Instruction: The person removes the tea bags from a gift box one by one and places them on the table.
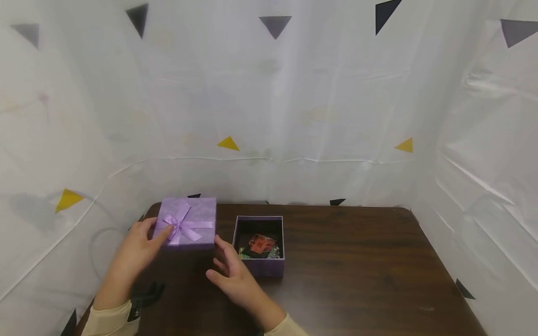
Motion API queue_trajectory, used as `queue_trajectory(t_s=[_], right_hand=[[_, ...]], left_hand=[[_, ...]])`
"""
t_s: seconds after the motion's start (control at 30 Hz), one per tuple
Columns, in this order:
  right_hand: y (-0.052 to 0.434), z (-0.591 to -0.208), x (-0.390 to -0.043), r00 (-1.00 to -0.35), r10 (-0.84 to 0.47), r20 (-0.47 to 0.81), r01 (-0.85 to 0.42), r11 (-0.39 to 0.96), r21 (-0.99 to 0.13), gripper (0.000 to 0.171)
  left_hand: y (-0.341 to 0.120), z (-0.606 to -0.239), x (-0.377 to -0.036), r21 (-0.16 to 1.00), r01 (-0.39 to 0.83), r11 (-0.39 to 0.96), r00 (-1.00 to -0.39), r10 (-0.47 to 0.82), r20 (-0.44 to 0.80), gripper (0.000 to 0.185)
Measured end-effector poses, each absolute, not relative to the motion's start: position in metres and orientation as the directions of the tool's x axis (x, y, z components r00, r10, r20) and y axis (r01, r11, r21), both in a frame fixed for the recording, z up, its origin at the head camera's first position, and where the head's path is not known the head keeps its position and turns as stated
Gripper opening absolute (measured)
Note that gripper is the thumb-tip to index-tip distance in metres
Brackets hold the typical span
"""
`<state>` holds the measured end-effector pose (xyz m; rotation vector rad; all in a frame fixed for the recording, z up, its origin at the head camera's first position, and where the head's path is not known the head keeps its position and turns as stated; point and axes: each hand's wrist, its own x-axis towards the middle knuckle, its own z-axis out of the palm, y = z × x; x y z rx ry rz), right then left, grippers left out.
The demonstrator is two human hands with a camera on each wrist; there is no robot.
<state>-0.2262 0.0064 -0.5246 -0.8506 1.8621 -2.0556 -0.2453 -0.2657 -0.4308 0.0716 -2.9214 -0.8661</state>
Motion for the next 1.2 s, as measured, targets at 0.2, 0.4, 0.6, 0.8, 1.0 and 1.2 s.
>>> queue_trajectory(t_s=[0.2, 0.4, 0.6, 0.8, 1.0, 1.2], right_hand=[[0.002, -0.533, -0.222, -0.758, -0.586, 0.286, -0.146, -0.274, -0.950, 0.080], [-0.005, -0.555, -0.222, -0.737, -0.619, 0.272, -0.019, -0.384, -0.923, 0.078], [-0.012, -0.586, -0.220, -0.734, -0.650, 0.194, 0.154, -0.438, -0.886, 0.082], [-0.017, -0.602, -0.222, -0.742, -0.650, 0.164, 0.190, -0.439, -0.878, 0.082], [-0.021, -0.607, -0.224, -0.758, -0.647, 0.083, 0.227, -0.381, -0.896, 0.080], [-0.018, -0.606, -0.226, -0.748, -0.662, 0.044, 0.250, -0.342, -0.906, 0.078]], left_hand=[[-0.264, -0.422, -0.239, 0.494, -0.055, 0.868, -0.996, -0.084, 0.036, 0.091], [-0.266, -0.428, -0.240, 0.466, -0.087, 0.881, -0.996, -0.082, -0.032, 0.094], [-0.270, -0.457, -0.260, 0.404, -0.135, 0.905, -0.988, -0.092, -0.124, 0.095], [-0.277, -0.479, -0.276, 0.381, -0.134, 0.915, -0.981, -0.069, -0.179, 0.091], [-0.280, -0.505, -0.284, 0.395, -0.140, 0.908, -0.969, -0.044, -0.243, 0.088], [-0.277, -0.519, -0.288, 0.431, -0.156, 0.889, -0.960, -0.033, -0.278, 0.087]])
